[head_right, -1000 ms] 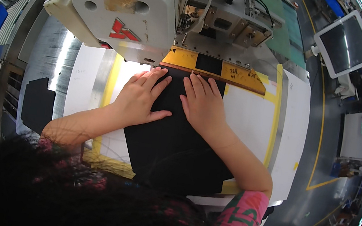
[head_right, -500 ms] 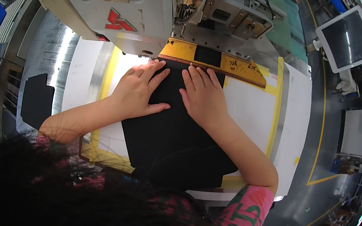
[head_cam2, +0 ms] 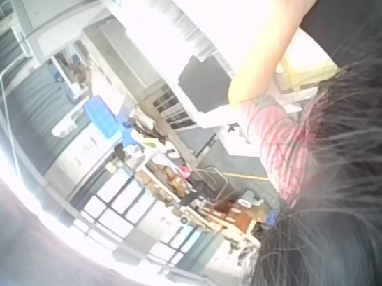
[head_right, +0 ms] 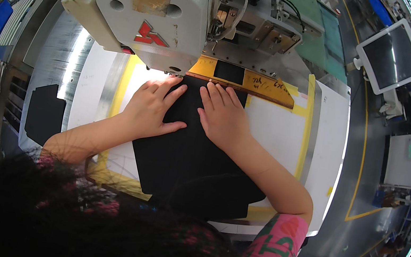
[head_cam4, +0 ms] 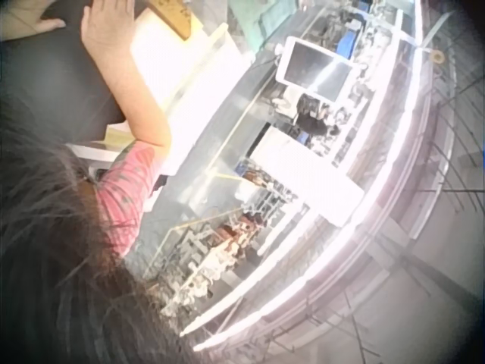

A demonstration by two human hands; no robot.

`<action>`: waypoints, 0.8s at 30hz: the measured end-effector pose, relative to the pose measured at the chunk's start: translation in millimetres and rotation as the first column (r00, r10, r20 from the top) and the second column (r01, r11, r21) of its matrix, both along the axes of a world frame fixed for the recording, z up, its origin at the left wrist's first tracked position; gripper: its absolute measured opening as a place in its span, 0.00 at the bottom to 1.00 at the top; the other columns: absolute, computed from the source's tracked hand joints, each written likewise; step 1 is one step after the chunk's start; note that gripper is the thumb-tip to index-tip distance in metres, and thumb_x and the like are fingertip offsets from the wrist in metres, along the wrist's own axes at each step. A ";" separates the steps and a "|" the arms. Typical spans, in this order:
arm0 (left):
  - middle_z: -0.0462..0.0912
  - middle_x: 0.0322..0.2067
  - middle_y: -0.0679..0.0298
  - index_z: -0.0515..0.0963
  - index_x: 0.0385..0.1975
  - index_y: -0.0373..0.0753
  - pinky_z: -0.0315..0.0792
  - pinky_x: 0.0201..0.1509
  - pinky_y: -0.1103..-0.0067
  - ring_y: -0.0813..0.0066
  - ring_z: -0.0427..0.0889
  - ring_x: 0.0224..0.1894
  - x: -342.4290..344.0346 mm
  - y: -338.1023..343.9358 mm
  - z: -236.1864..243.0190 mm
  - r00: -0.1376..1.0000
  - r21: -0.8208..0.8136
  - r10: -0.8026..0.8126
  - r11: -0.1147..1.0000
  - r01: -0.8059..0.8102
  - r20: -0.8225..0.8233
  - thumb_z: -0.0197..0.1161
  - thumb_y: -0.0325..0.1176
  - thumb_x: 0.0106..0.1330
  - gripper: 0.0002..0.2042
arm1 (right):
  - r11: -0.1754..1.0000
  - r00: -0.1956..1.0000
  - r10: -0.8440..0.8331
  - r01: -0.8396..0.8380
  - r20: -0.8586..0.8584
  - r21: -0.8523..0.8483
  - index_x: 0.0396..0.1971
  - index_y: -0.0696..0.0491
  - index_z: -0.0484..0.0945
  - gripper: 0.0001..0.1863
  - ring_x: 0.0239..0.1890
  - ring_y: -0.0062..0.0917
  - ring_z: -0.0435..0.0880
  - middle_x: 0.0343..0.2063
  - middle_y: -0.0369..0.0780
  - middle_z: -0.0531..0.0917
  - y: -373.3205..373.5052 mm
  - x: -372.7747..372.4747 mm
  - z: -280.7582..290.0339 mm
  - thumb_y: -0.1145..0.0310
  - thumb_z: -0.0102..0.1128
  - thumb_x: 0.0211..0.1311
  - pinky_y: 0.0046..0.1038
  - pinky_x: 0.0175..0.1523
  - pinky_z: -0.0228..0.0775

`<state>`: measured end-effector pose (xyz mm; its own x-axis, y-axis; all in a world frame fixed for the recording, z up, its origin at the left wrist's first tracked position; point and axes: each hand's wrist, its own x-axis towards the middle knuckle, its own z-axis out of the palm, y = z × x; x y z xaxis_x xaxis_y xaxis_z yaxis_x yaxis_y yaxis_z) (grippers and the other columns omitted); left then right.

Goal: The person sews together black fabric pieces using an industrial sewing machine.

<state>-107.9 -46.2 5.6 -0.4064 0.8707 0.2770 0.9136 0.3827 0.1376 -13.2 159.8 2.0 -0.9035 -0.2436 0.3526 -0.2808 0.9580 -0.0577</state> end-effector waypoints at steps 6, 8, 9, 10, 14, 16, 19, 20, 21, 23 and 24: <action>0.70 0.57 0.53 0.70 0.57 0.34 0.67 0.56 0.66 0.56 0.72 0.52 3.5 4.1 1.5 1.000 0.049 0.019 0.999 -0.019 0.010 0.69 0.54 0.51 0.38 | 0.998 0.998 0.055 -0.055 -0.015 0.011 0.53 0.61 0.73 0.25 0.57 0.35 0.73 0.54 0.46 0.75 6.9 0.3 2.6 0.62 0.61 0.58 0.38 0.65 0.60; 0.70 0.56 0.53 0.69 0.56 0.34 0.66 0.57 0.66 0.55 0.72 0.53 5.1 6.6 5.2 0.999 0.046 0.031 0.998 -0.032 0.020 0.70 0.53 0.50 0.37 | 0.997 0.996 0.077 -0.077 -0.033 0.014 0.52 0.62 0.73 0.25 0.57 0.36 0.73 0.53 0.47 0.75 9.9 0.8 4.4 0.61 0.60 0.59 0.37 0.66 0.59; 0.70 0.56 0.53 0.69 0.56 0.34 0.66 0.57 0.66 0.55 0.72 0.53 6.0 8.1 7.0 0.999 0.044 0.032 0.998 -0.033 0.018 0.70 0.53 0.50 0.37 | 0.997 0.996 0.080 -0.080 -0.026 0.015 0.52 0.62 0.73 0.25 0.57 0.36 0.73 0.53 0.47 0.75 11.6 1.2 3.7 0.61 0.59 0.60 0.38 0.66 0.59; 0.70 0.56 0.53 0.69 0.55 0.34 0.66 0.57 0.66 0.54 0.72 0.53 6.9 9.8 7.8 0.999 0.057 0.036 0.998 -0.036 0.008 0.70 0.52 0.50 0.37 | 0.996 0.996 0.083 -0.083 -0.020 0.016 0.52 0.62 0.74 0.24 0.58 0.36 0.73 0.53 0.47 0.75 13.6 1.7 2.7 0.61 0.59 0.61 0.38 0.66 0.58; 0.69 0.56 0.53 0.69 0.54 0.34 0.66 0.58 0.65 0.53 0.72 0.54 10.6 16.6 12.1 0.999 0.046 0.048 0.998 -0.049 0.024 0.70 0.51 0.50 0.36 | 0.996 0.996 0.087 -0.087 -0.007 0.002 0.51 0.61 0.74 0.24 0.59 0.36 0.72 0.54 0.47 0.75 21.7 5.9 1.6 0.60 0.58 0.61 0.38 0.67 0.58; 0.69 0.56 0.52 0.69 0.54 0.34 0.66 0.58 0.65 0.53 0.72 0.55 12.9 19.5 13.5 0.999 0.050 0.052 0.997 -0.052 0.008 0.70 0.51 0.50 0.35 | 0.995 0.996 0.093 -0.093 -0.001 -0.024 0.52 0.60 0.74 0.24 0.60 0.36 0.72 0.54 0.47 0.75 26.3 7.4 -0.7 0.59 0.57 0.62 0.39 0.67 0.57; 0.69 0.56 0.52 0.69 0.54 0.34 0.66 0.59 0.64 0.52 0.71 0.56 16.4 23.0 15.1 0.998 0.053 0.063 0.997 -0.063 -0.013 0.71 0.49 0.49 0.35 | 0.997 0.997 0.079 -0.079 -0.006 0.011 0.52 0.60 0.74 0.24 0.60 0.35 0.71 0.54 0.46 0.75 32.4 11.8 -0.8 0.59 0.57 0.62 0.38 0.67 0.56; 0.69 0.56 0.52 0.69 0.54 0.34 0.66 0.59 0.64 0.52 0.71 0.56 17.3 24.0 15.3 0.998 0.050 0.069 0.996 -0.069 -0.013 0.71 0.48 0.49 0.35 | 0.997 0.997 0.079 -0.079 -0.009 0.011 0.52 0.60 0.74 0.24 0.60 0.35 0.71 0.54 0.46 0.75 35.1 13.8 -1.6 0.59 0.57 0.62 0.38 0.67 0.56; 0.69 0.56 0.52 0.69 0.54 0.34 0.66 0.59 0.64 0.52 0.71 0.56 18.0 25.1 14.9 0.997 0.050 0.069 0.996 -0.069 -0.015 0.71 0.48 0.49 0.35 | 0.998 0.998 0.067 -0.067 -0.015 0.016 0.52 0.60 0.74 0.24 0.59 0.34 0.71 0.54 0.46 0.75 38.3 15.9 -2.7 0.59 0.57 0.62 0.38 0.67 0.55; 0.69 0.56 0.51 0.70 0.53 0.34 0.66 0.59 0.64 0.52 0.71 0.56 20.3 25.7 14.8 0.995 0.043 0.099 0.994 -0.099 -0.017 0.72 0.47 0.49 0.34 | 0.998 0.998 0.061 -0.060 -0.022 0.019 0.52 0.60 0.74 0.24 0.59 0.33 0.71 0.54 0.46 0.75 44.1 20.3 -3.0 0.58 0.57 0.62 0.38 0.67 0.55; 0.69 0.56 0.51 0.70 0.53 0.34 0.66 0.59 0.64 0.52 0.71 0.56 21.0 25.7 14.6 0.995 0.042 0.102 0.994 -0.102 -0.018 0.72 0.47 0.49 0.34 | 0.998 0.998 0.057 -0.057 -0.019 0.031 0.51 0.60 0.75 0.24 0.59 0.33 0.70 0.54 0.46 0.75 46.9 22.5 -2.2 0.58 0.58 0.62 0.38 0.68 0.54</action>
<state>-86.9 -20.6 20.2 -0.4865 0.8127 0.3207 0.8728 0.4684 0.1370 9.3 206.6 -0.2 -0.8808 -0.3055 0.3617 -0.3358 0.9417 -0.0226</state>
